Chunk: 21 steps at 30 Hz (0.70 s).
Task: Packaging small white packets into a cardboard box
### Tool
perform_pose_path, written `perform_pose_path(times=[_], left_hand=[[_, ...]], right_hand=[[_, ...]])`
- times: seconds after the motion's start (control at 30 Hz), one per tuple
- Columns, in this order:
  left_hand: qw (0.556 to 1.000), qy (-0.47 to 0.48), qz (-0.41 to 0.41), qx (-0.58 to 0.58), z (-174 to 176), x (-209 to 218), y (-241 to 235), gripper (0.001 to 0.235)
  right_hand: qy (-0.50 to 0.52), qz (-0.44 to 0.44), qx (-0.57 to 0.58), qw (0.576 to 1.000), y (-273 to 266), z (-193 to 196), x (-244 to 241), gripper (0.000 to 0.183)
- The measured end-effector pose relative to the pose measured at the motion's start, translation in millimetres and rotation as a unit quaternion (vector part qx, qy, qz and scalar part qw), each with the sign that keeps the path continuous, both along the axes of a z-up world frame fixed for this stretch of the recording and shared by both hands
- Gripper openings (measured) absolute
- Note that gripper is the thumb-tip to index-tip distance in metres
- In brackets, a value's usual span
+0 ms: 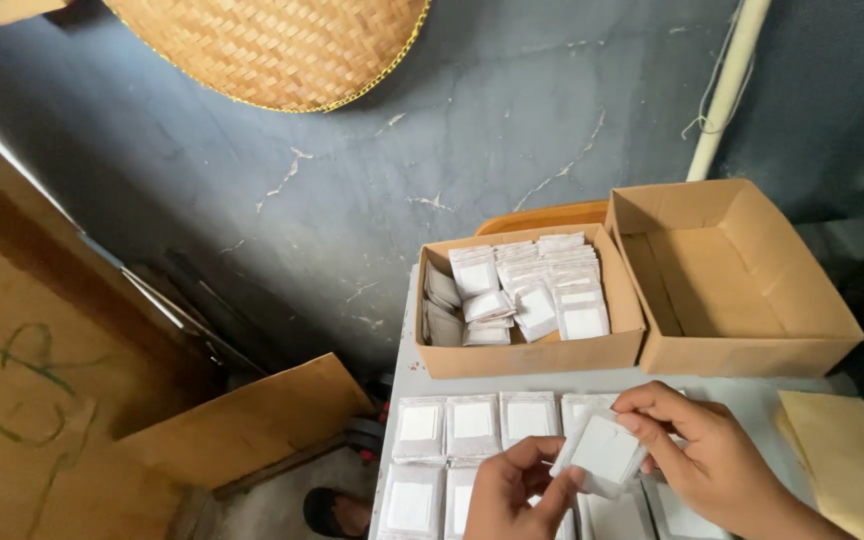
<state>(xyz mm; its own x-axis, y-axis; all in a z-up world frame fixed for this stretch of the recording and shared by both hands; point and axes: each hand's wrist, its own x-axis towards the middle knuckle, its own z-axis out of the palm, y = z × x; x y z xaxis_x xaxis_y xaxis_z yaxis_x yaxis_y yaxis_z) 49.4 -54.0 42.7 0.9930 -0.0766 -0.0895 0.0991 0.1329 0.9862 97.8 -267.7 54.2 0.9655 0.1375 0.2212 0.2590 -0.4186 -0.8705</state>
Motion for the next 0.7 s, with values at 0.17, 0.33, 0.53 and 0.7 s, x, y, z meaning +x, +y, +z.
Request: perform_pose_path(times=[0.17, 0.33, 0.53, 0.7], left_hand=[[0.993, -0.022, -0.047, -0.110, -17, 40, -20, 0.019], [0.987, -0.042, -0.075, -0.138, -26, 52, -35, 0.010], [0.993, 0.003, -0.058, -0.103, -31, 55, -38, 0.012], [0.996, 0.010, 0.036, -0.075, -61, 57, -42, 0.026]], right_hand=[[0.090, -0.058, 0.233, 0.967, -16, -44, -13, 0.034], [0.181, -0.070, 0.257, 0.947, -21, -90, -5, 0.038], [0.282, -0.053, 0.223, 0.932, -23, -90, 0, 0.037], [0.291, -0.013, 0.109, 0.950, -37, -120, 1, 0.040]])
